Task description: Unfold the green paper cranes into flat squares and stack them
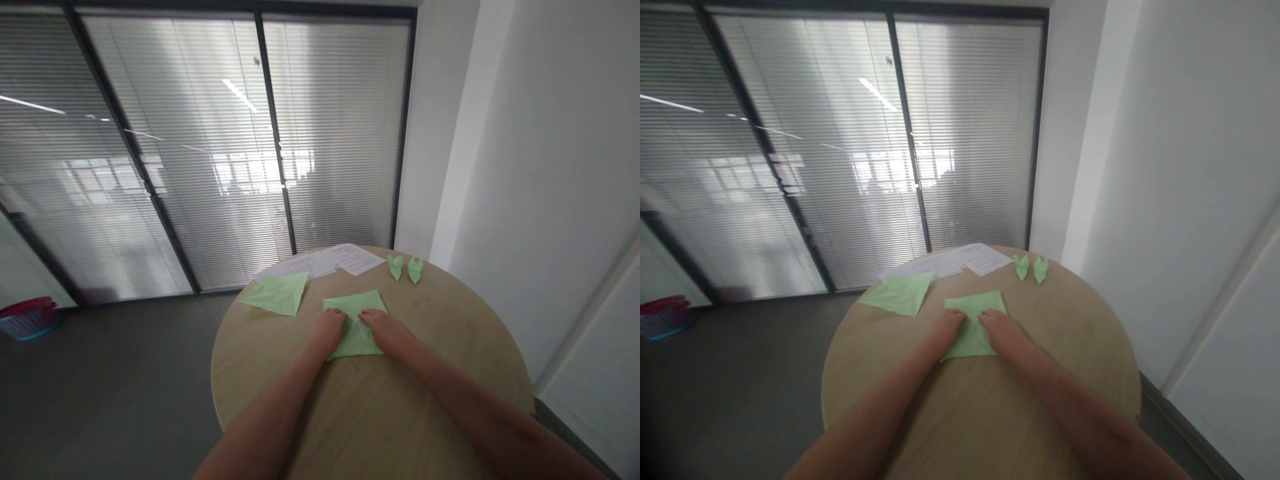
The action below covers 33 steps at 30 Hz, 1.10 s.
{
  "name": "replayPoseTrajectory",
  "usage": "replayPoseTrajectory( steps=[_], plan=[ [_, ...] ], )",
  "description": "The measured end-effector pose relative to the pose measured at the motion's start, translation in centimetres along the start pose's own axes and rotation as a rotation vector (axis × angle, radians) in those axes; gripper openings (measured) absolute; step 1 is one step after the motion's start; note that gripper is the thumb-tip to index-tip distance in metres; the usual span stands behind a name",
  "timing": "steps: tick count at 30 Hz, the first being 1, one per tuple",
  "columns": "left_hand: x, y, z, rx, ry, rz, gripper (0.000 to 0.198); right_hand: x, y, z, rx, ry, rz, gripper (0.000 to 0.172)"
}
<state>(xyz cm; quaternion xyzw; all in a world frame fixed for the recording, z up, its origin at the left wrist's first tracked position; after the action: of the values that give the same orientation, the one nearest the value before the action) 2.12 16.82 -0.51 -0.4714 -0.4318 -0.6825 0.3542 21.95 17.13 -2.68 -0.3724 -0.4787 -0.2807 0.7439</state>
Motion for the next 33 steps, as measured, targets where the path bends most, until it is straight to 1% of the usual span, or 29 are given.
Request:
replayPoseTrajectory(
  steps=[3,5,9,13,17,22,29,33],
  plan=[
    [-0.7,0.0,-0.1,-0.029,-0.004,0.022,0.033,-1.2,-0.3,0.1,-0.092,-0.008,0.021,0.062],
    [-1.0,0.1,-0.2,-0.035,-0.005,0.051,0.033,-1.8,-0.3,0.2,-0.112,-0.021,0.001,0.060],
    [-1.8,0.4,-0.5,-0.001,-0.037,0.136,0.053,-2.3,-0.2,0.6,-0.127,-0.099,-0.071,0.062],
    [-2.4,0.5,-0.4,0.052,-0.059,0.157,0.064,-2.3,0.1,1.0,-0.197,-0.129,-0.116,0.065],
    [-2.2,0.4,-0.2,0.123,-0.064,0.174,0.071,-2.2,0.4,1.2,-0.265,-0.129,-0.142,0.067],
    [-1.6,0.1,-0.2,0.192,-0.058,0.180,0.072,-2.1,1.4,1.2,-0.327,-0.105,-0.156,0.071],
    [-1.9,-0.5,0.3,0.273,-0.014,0.173,0.074,-2.4,2.6,1.2,-0.387,-0.099,-0.154,0.073],
    [-1.7,-0.9,0.0,0.321,0.007,0.178,0.074,-2.0,3.4,1.0,-0.442,-0.092,-0.168,0.073]
  ],
)
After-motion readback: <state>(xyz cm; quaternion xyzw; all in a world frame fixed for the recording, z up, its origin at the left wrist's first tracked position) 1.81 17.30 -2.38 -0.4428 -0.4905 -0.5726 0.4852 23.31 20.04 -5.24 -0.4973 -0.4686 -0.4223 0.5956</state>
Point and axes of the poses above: each hand's wrist, its own z-axis towards the middle knuckle, its own x-axis out of the back of the hand, y = z × x, the point moved 1 cm from there along z, towards the middle knuckle, and after that the axes turned 1 degree about z, right-handed, at the moved point
